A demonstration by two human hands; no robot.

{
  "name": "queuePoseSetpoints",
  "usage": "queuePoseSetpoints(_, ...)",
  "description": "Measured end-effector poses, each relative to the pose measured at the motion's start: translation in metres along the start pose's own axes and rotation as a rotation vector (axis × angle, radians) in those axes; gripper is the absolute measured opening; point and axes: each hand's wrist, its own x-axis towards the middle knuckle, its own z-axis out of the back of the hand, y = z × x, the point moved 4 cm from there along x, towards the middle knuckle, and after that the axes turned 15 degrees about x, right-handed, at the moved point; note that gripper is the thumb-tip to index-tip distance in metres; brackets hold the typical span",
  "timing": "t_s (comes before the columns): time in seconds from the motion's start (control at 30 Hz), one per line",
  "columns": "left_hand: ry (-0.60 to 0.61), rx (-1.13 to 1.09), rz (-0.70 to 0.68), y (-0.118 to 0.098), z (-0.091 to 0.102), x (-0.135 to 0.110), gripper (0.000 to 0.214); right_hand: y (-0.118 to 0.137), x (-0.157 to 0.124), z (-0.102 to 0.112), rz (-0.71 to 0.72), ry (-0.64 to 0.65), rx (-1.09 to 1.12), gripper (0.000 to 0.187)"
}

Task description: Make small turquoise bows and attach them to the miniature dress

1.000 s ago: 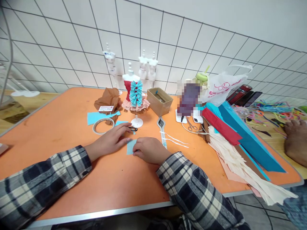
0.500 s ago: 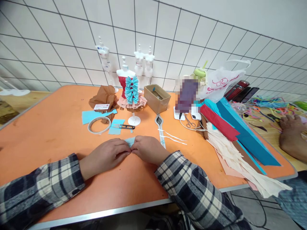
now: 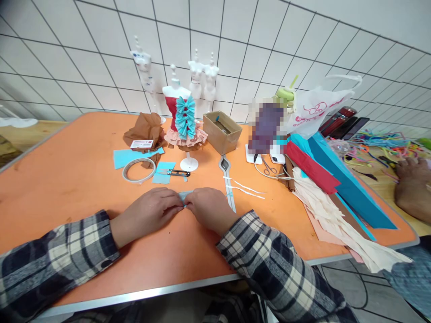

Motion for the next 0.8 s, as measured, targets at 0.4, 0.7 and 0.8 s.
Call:
queuePoseSetpoints(0.4, -0.038, -0.011, -0.010, 0.0001, 0.0022, 0.0023, 0.025, 0.0009, -0.0013, -0.0016, -0.060, -0.030, 0.080, 0.021)
queuePoseSetpoints(0.7, -0.008, 0.020, -0.009, 0.0017, -0.0021, 0.0014, 0.023, -0.0017, -0.0002, -0.0031, -0.055, -0.045, 0.057, 0.017)
queuePoseSetpoints(0.8, 0.003, 0.031, -0.002, 0.0017, -0.0040, 0.0017, 0.023, -0.0007, -0.0009, -0.0030, -0.056, -0.029, 0.039, 0.020)
